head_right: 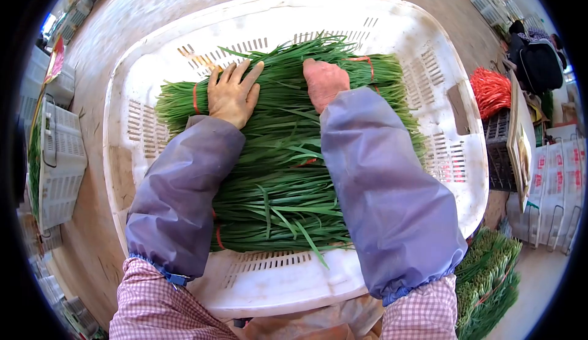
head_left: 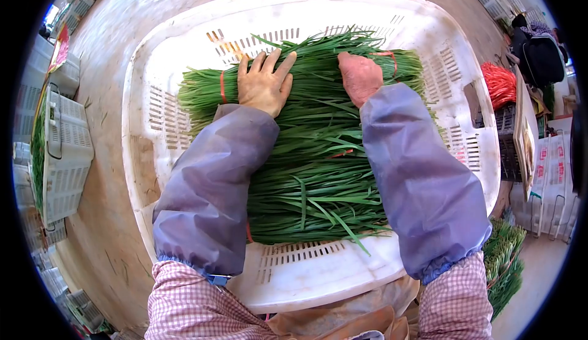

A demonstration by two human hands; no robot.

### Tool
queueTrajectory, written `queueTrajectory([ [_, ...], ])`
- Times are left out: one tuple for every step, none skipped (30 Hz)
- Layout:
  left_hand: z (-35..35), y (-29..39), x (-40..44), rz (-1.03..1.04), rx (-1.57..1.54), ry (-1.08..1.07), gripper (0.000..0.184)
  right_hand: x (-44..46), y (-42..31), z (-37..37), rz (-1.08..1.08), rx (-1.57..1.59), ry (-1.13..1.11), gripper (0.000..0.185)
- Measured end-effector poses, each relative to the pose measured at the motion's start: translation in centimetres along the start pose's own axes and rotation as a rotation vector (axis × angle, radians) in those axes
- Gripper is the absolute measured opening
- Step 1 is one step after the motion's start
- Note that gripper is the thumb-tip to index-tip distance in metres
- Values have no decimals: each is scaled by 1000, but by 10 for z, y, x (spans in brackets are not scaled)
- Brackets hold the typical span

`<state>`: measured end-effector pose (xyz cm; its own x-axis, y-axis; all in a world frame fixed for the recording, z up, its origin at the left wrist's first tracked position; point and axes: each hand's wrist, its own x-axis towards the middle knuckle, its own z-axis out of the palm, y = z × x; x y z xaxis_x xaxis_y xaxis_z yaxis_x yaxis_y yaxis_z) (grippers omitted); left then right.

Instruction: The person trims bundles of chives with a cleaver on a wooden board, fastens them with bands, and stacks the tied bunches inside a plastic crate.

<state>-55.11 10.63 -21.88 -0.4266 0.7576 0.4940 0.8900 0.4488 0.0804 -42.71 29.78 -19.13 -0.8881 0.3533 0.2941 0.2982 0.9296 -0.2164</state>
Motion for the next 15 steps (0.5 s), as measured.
queueTrajectory([
  [0, 0, 0, -2, 0, 0, 44, -1, 5, -3, 12, -22, -14, 10],
  [1, 0, 0, -5, 2, 2, 44, 0, 9, -6, 20, -43, -25, 9],
  [0, 0, 0, -7, 13, -12, 44, 1, 9, -12, 45, -123, 11, 8],
  [0, 0, 0, -10, 8, -19, 44, 1, 44, 5, 143, 482, 128, 9],
  [0, -1, 0, -12, 3, -25, 44, -3, 67, -5, 211, 561, 177, 10],
  [0, -1, 1, -12, -2, -28, 44, -7, 89, -17, 274, 643, 232, 10],
  [1, -1, 1, -11, -5, -26, 43, -15, 88, -59, 304, 198, 214, 12],
  [1, -2, 0, -11, -10, -25, 43, -26, 104, -78, 440, 298, 279, 14],
  [3, -2, 0, -11, -14, -21, 43, -41, 114, -105, 653, 579, 327, 17],
  [4, -3, -1, -9, -12, -23, 42, -64, 128, -135, 674, 593, 357, 21],
  [5, -4, -1, -6, -8, -23, 41, -90, 142, -171, 730, 631, 363, 25],
  [7, -5, -1, -3, -2, -25, 40, -125, 171, -196, 606, 784, 538, 27],
  [10, -6, -2, 4, 7, -29, 41, -157, 181, -224, 662, 664, 580, 26],
  [7, -5, 0, -1, -4, -80, 41, -188, 190, -253, 723, 546, 618, 26],
  [3, -3, 4, -4, -14, -133, 41, -230, 212, -273, 792, 423, 545, 26],
])
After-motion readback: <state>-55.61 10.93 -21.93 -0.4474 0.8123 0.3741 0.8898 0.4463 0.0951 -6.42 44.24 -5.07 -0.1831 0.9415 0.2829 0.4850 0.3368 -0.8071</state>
